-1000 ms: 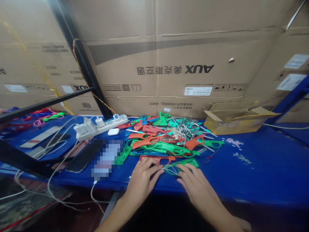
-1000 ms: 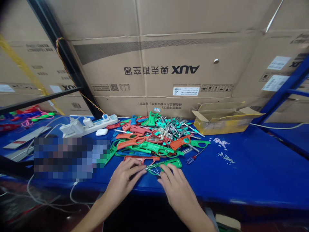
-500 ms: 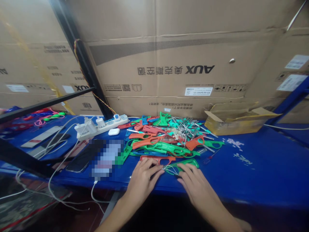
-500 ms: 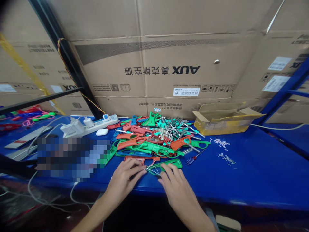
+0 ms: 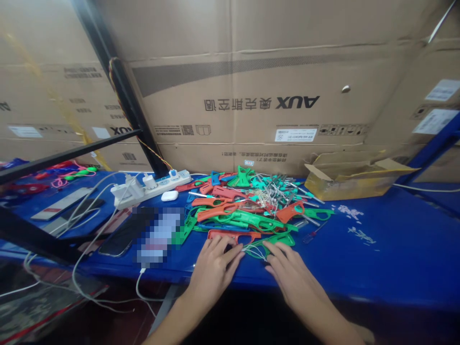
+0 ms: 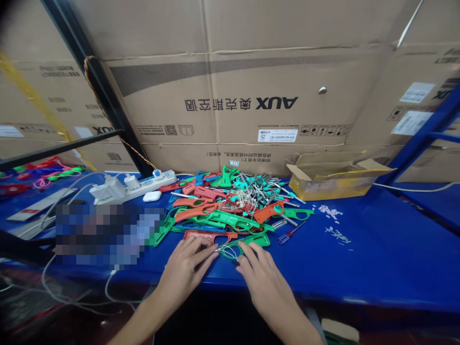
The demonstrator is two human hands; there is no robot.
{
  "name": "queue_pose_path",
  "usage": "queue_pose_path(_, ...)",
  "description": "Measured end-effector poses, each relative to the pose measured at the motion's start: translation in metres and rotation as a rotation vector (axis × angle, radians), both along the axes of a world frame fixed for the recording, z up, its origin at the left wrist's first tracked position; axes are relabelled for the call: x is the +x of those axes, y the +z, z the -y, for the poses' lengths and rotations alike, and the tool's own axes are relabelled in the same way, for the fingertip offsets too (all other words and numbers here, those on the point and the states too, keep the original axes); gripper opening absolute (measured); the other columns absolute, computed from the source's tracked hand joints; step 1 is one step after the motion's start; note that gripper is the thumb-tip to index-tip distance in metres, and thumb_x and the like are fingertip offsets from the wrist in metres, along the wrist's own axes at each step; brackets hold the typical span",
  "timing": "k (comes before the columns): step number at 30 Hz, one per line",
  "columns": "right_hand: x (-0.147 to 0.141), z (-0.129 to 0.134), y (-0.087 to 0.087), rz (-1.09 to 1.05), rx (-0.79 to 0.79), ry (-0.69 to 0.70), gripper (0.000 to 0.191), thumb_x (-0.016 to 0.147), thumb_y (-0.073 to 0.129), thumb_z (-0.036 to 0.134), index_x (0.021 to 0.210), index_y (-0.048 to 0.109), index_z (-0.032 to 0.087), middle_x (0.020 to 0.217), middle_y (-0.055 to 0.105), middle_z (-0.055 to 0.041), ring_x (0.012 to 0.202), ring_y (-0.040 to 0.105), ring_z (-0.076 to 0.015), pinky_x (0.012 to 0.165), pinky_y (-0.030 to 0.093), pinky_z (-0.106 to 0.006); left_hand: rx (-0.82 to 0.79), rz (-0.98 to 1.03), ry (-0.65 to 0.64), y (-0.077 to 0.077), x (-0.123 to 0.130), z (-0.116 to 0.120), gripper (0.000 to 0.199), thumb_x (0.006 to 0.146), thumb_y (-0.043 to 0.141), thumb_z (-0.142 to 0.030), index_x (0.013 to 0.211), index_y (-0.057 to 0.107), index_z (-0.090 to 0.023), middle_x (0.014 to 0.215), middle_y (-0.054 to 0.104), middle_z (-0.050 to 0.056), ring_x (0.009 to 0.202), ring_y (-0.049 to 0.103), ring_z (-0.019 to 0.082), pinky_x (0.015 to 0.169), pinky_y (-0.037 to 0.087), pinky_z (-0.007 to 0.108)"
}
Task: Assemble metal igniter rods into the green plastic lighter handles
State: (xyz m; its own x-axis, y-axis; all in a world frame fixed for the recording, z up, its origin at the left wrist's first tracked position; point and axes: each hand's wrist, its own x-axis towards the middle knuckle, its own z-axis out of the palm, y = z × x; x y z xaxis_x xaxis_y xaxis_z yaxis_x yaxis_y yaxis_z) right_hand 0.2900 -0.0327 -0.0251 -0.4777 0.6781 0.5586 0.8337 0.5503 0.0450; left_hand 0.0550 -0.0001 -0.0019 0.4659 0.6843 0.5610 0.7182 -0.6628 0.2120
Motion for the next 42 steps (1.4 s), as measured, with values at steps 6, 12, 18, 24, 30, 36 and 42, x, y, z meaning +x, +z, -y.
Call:
queue_pose_path(6, 0.002, 0.003, 0.004, -0.02, -0.027, -0.019, 0.04, 0.111, 0.03, 0.03, 0.113, 0.069, 0.021, 0.122, 0.072, -0.0129, 0.111, 0.064, -0.0265, 0.085, 0.056, -0.039, -0.018, -0.084, -0.032, 0.016, 0.006, -0.006, 0.022, 0.108, 0.051, -0.029, 0.104, 0.072, -0.021, 0.099, 0.071, 0.004, 0.091, 0.067, 0.022, 0.083, 0.047, 0.037)
queue_pose_path(12, 0.001, 0.002, 0.004, -0.011, -0.03, -0.008, 0.037, 0.111, 0.03, 0.027, 0.111, 0.067, 0.02, 0.129, 0.07, -0.0118, 0.114, 0.062, -0.0281, 0.087, 0.053, -0.041, -0.066, -0.354, -0.073, 0.037, 0.038, -0.032, 0.015, 0.102, 0.06, -0.022, 0.094, 0.072, -0.019, 0.094, 0.07, 0.005, 0.088, 0.068, 0.024, 0.074, 0.052, 0.035)
queue_pose_path(18, -0.001, 0.002, 0.001, 0.001, 0.005, 0.004, 0.037, 0.111, 0.028, 0.024, 0.105, 0.064, 0.018, 0.126, 0.07, -0.0114, 0.113, 0.06, -0.0306, 0.087, 0.047, -0.043, -0.068, -0.508, -0.162, 0.046, 0.066, -0.049, 0.011, 0.086, 0.071, -0.01, 0.077, 0.073, -0.015, 0.079, 0.069, 0.009, 0.078, 0.069, 0.026, 0.059, 0.05, 0.031)
queue_pose_path(24, -0.002, 0.002, -0.003, -0.018, 0.027, 0.027, 0.033, 0.11, 0.032, 0.022, 0.102, 0.064, 0.016, 0.109, 0.072, -0.0119, 0.111, 0.057, -0.0334, 0.087, 0.044, -0.044, -0.076, -0.618, -0.211, 0.058, 0.069, -0.051, 0.013, 0.085, 0.072, -0.01, 0.073, 0.073, -0.014, 0.075, 0.07, 0.011, 0.074, 0.069, 0.026, 0.054, 0.047, 0.031)
queue_pose_path(30, -0.003, 0.003, 0.002, -0.067, 0.016, 0.054, 0.031, 0.109, 0.033, 0.02, 0.114, 0.063, 0.015, 0.116, 0.07, -0.0129, 0.113, 0.055, -0.0328, 0.09, 0.043, -0.043, -0.086, -0.726, -0.26, 0.063, 0.08, -0.047, 0.016, 0.084, 0.079, -0.012, 0.07, 0.072, -0.013, 0.073, 0.07, 0.01, 0.074, 0.069, 0.026, 0.054, 0.045, 0.031)
queue_pose_path(36, -0.001, 0.003, 0.01, -0.115, -0.089, 0.069, 0.028, 0.108, 0.036, 0.02, 0.117, 0.063, 0.019, 0.111, 0.07, -0.0105, 0.107, 0.056, -0.0312, 0.084, 0.045, -0.04, -0.066, -0.767, -0.285, 0.064, 0.083, -0.035, 0.011, 0.089, 0.074, -0.01, 0.078, 0.073, -0.012, 0.09, 0.07, 0.012, 0.089, 0.068, 0.028, 0.051, 0.043, 0.03)
queue_pose_path(42, 0.002, 0.002, 0.013, -0.095, -0.126, 0.071, 0.027, 0.108, 0.035, 0.021, 0.114, 0.062, 0.02, 0.109, 0.069, -0.0101, 0.105, 0.056, -0.0308, 0.083, 0.046, -0.041, -0.059, -0.769, -0.31, 0.068, 0.079, -0.039, 0.006, 0.09, 0.074, -0.011, 0.085, 0.073, -0.014, 0.096, 0.07, 0.01, 0.089, 0.068, 0.026, 0.047, 0.04, 0.03)
